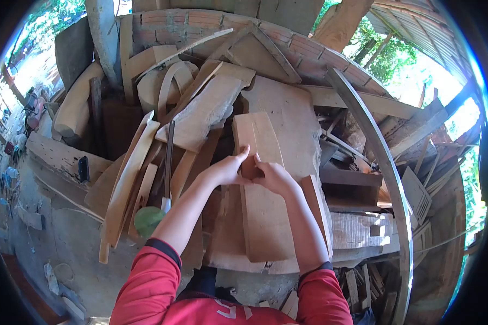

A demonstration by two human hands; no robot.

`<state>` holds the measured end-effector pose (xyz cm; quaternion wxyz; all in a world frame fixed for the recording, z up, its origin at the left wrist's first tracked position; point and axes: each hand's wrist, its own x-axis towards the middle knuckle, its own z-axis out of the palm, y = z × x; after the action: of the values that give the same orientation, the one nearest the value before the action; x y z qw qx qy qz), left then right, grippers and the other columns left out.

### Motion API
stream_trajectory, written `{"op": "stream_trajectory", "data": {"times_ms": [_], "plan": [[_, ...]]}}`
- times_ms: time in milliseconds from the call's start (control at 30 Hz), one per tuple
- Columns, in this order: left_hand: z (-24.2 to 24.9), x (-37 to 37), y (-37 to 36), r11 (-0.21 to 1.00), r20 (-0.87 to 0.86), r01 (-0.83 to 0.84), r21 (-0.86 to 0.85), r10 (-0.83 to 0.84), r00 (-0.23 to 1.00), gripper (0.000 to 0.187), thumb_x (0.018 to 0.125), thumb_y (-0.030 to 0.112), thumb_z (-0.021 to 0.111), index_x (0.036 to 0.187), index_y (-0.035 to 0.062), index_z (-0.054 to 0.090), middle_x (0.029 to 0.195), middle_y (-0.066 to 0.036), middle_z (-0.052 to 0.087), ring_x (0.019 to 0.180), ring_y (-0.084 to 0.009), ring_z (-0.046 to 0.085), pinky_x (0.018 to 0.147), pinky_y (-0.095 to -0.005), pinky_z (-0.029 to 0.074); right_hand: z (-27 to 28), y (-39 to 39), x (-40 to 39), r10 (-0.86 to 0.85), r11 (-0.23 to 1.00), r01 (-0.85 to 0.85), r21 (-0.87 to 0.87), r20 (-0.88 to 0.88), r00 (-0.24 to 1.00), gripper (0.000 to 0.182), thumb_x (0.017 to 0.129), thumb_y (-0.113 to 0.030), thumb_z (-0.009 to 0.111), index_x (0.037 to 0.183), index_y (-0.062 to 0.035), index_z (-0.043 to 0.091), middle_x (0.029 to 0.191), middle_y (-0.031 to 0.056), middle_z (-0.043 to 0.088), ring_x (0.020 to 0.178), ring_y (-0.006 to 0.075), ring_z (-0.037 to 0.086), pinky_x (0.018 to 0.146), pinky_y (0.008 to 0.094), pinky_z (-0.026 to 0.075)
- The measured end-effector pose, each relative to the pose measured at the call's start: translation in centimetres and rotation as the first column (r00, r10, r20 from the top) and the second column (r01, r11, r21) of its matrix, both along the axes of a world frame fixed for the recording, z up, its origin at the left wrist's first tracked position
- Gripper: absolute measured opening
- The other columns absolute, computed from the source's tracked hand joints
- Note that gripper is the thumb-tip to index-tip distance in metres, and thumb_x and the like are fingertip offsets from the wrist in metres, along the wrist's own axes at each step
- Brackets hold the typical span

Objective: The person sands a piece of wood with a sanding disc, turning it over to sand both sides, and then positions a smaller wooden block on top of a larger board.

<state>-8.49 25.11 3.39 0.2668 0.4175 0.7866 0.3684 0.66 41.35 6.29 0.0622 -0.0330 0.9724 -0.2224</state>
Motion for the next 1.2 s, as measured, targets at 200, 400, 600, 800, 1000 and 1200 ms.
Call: {"op": "stream_trajectory", "data": {"times_ms": [200,400,600,800,1000,1200], "plan": [[-1.1,-7.3,2.8,0.999,-0.052,-0.05,-0.02,0.049,0.997,0.106,0.065,0.014,0.079,0.14,0.0021,0.005,0.105,-0.019,0.06,0.085,-0.018,0.057,0.078,-0.0306,0.045,-0.8,2.5,-7.6,-0.022,0.993,0.018,-0.121,-0.033,0.999,0.052,0.063,-0.017,0.073,0.108,0.0011,0.054,0.092,0.0183,0.063,0.087,0.0325,0.06,0.075,0.0375,0.048],[-1.4,-7.0,3.0,0.999,-0.158,-0.033,-0.028,0.028,0.987,0.108,0.064,0.02,0.08,0.139,-0.0002,0.006,0.098,-0.02,0.061,0.082,-0.0222,0.059,0.076,-0.0313,0.046,-1.0,2.7,-6.9,-0.047,0.992,0.039,-0.122,-0.059,0.997,0.053,0.063,-0.018,0.074,0.108,0.0011,0.054,0.093,0.0186,0.063,0.087,0.0328,0.061,0.075,0.0379,0.048],[0.5,-0.6,0.6,0.994,-0.168,0.01,-0.107,-0.028,0.985,0.112,0.061,0.033,0.08,0.138,-0.003,0.007,0.092,-0.026,0.059,0.082,-0.03,0.06,0.075,-0.0336,0.046,-0.9,0.9,-0.5,-0.051,0.992,0.047,-0.114,-0.031,0.998,0.068,0.063,-0.02,0.074,0.121,0.0009,0.047,0.091,0.0197,0.063,0.086,0.0335,0.061,0.074,0.0382,0.048],[0.5,10.0,-2.5,0.997,-0.179,0.054,-0.051,-0.062,0.982,0.112,0.061,0.034,0.079,0.138,-0.0034,0.007,0.082,-0.025,0.06,0.073,-0.029,0.062,0.07,-0.0328,0.047,0.4,-2.5,10.5,-0.057,0.994,0.056,-0.089,-0.004,0.998,0.066,0.064,-0.021,0.072,0.121,0.0004,0.047,0.085,0.0202,0.063,0.082,0.0347,0.06,0.071,0.0398,0.047],[1.6,20.8,-4.7,0.996,-0.207,0.066,-0.065,-0.078,0.975,0.108,0.063,0.037,0.077,0.138,-0.0031,0.01,0.084,-0.028,0.059,0.078,-0.0362,0.061,0.071,-0.0372,0.047,0.4,-5.3,22.1,-0.134,0.987,0.127,-0.096,-0.065,0.989,0.067,0.064,-0.018,0.07,0.124,-0.0024,0.044,0.083,0.0206,0.062,0.08,0.0355,0.06,0.069,0.0409,0.047],[2.6,25.9,-4.5,0.992,-0.27,0.062,-0.109,-0.089,0.959,0.108,0.062,0.044,0.074,0.135,-0.0078,0.014,0.083,-0.025,0.061,0.077,-0.0349,0.062,0.069,-0.0384,0.049,0.4,-5.6,26.9,-0.208,0.962,0.201,-0.183,-0.023,0.978,0.069,0.065,-0.009,0.07,0.128,-0.0056,0.042,0.082,0.0191,0.062,0.075,0.0318,0.062,0.066,0.0361,0.047]]}}
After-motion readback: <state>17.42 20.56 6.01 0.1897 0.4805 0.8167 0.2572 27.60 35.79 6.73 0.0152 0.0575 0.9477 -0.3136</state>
